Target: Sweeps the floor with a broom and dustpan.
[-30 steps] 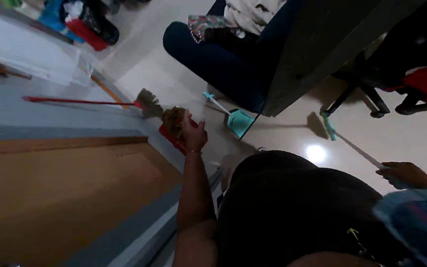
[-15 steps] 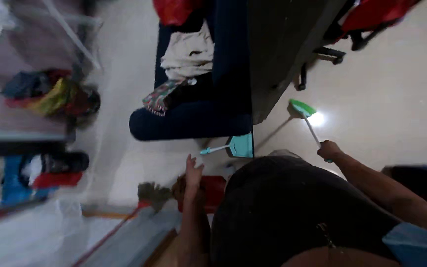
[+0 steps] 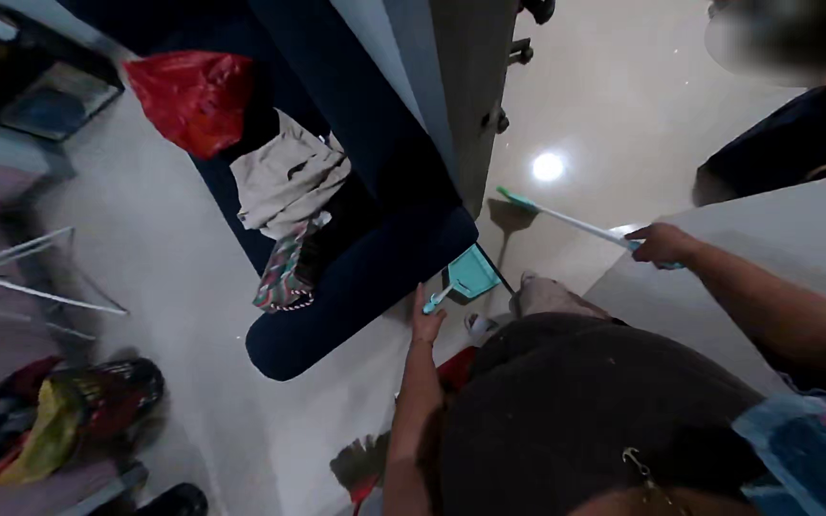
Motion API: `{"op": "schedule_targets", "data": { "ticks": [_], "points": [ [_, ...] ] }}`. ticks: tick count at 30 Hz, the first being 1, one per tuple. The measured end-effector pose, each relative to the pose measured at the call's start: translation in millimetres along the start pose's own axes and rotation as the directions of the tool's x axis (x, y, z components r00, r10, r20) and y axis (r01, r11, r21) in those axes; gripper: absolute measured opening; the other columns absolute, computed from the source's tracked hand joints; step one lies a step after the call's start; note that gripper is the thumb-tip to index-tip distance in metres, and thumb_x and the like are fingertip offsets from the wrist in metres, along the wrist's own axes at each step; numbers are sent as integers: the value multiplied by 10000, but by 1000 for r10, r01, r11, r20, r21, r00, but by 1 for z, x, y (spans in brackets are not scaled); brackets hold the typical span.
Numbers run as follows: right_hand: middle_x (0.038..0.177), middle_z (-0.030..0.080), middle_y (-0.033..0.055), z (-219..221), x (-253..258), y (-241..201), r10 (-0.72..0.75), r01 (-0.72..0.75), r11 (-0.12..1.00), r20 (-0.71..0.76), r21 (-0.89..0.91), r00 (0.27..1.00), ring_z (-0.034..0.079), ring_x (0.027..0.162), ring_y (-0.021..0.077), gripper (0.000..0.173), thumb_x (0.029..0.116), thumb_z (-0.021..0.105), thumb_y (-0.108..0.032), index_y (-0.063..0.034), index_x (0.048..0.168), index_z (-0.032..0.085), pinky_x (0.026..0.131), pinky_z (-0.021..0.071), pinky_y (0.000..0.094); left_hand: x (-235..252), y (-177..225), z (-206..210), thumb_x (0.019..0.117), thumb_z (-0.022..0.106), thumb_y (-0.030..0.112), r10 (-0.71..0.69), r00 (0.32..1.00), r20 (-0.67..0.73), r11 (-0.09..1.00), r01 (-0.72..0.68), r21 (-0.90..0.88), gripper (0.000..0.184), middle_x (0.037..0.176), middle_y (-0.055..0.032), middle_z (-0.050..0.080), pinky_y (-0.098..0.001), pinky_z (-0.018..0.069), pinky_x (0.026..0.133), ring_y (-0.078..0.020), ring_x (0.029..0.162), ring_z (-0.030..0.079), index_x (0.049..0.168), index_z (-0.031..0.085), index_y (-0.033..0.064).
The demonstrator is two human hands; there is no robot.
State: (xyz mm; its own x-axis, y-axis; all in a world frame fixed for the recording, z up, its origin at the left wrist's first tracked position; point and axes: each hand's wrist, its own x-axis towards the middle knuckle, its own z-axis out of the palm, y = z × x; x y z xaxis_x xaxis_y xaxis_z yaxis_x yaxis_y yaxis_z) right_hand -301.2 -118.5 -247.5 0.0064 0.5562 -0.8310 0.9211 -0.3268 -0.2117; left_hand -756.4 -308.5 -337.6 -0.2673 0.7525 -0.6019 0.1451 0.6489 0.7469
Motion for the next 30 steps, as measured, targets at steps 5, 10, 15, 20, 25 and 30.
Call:
{"op": "schedule_targets", "data": {
  "ticks": [5,10,15,20,25,30],
  "points": [
    [1049,675,329,-5,39,10,-31,27,999,-124,-33,992,676,864,468,422,943,694,-37,20,1355,625,795,528,642,14,15,13,910,715,-3,16,999,-27,997,-14,78,667,1518,-279,465,-388,409,1161,-308,1392,498,1500,414,-85],
    [1045,679,314,20,87,-13,-53,47,994,-59,-102,997,674,963,477,279,903,707,-48,65,1157,685,819,518,665,16,33,35,973,647,19,24,997,-77,991,-14,132,366,1291,-275,641,-360,479,1074,-275,1209,630,1303,593,-130],
    [1232,625,326,111,28,-23,-16,72,954,193,-289,981,609,1179,507,396,918,676,-68,87,1271,584,926,497,668,6,38,44,991,614,22,47,999,3,985,-47,169,322,1246,-256,668,-356,505,1036,-256,1153,659,1283,617,-112],
    [1261,615,332,146,-34,-12,-30,59,988,198,-143,980,590,1201,508,466,930,695,-84,49,1361,577,969,467,668,0,30,27,1010,592,38,44,989,142,979,-71,192,336,1223,-259,664,-359,549,956,-244,1058,684,1316,594,-101],
    [1150,662,319,118,-67,21,51,-52,995,16,80,999,659,954,464,472,966,686,-60,-55,1430,598,846,514,625,3,32,19,1030,587,83,13,981,193,963,-64,260,328,1180,-251,667,-363,584,867,-235,970,700,1315,598,-81],
    [1080,665,336,127,-35,14,218,-190,956,-110,223,970,674,877,466,458,964,672,-46,13,1410,585,796,534,626,8,31,22,1016,615,92,38,985,166,959,-82,271,287,1097,-238,687,-361,563,878,-225,931,690,1237,636,-89]
  ]
}}
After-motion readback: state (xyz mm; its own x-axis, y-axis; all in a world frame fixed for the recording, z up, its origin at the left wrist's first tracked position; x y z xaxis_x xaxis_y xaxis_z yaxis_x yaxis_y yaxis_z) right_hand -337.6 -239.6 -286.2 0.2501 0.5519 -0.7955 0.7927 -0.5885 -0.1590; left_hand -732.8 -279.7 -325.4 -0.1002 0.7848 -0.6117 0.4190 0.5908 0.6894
